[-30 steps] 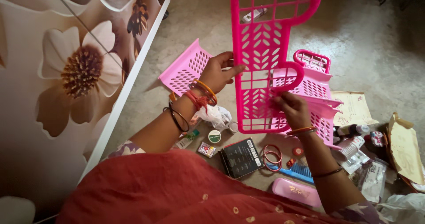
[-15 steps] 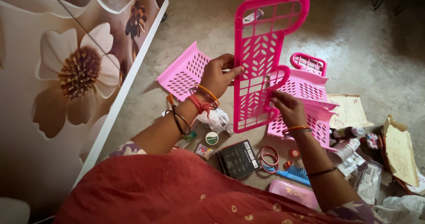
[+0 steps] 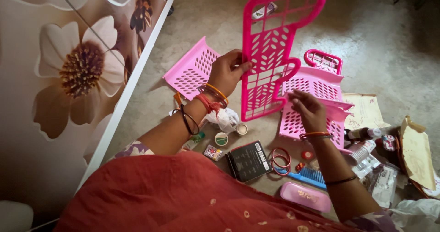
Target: The person disassembles a pink plastic three-tier organizer by hand. They remove items from the baskets, then detach the baskets and frame components one by one, placing them on the floor.
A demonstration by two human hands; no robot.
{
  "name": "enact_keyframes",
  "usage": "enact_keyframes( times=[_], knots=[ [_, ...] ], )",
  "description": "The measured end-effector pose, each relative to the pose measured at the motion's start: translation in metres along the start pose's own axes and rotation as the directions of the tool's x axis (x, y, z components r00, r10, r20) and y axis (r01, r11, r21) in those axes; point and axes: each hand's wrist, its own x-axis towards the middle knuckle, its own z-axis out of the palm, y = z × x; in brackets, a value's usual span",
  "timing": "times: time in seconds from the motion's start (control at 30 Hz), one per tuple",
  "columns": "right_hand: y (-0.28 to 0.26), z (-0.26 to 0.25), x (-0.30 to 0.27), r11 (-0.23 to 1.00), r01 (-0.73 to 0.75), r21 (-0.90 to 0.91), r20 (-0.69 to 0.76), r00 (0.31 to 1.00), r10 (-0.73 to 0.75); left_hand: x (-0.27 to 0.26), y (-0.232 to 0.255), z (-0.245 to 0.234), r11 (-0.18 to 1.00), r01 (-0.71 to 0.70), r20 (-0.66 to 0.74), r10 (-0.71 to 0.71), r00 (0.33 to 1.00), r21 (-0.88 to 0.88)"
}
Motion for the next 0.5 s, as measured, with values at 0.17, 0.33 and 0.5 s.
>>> enact_keyframes(
  times=[0.17, 0.33, 0.5],
  knots=[
    [-0.039, 0.012, 0.006, 0.981, 0.182, 0.065, -0.004, 0.983, -0.183, 0.008, -0.002, -0.005, 0.999, -0.022, 0.151, 0.029, 0.988, -0.050],
    [-0.060, 0.016, 0.001, 0.981, 0.023, 0.193, -0.011, 1.000, -0.021, 0.021, -0.012, 0.000, 0.998, 0.057, 0.104, -0.054, 0.993, -0.031],
    [-0.028, 0.031, -0.016, 0.892, 0.209, -0.401, -0.249, 0.912, -0.325, 0.019, -0.018, 0.029, 0.945, -0.232, 0.012, 0.236, 0.972, 0.230]
  ],
)
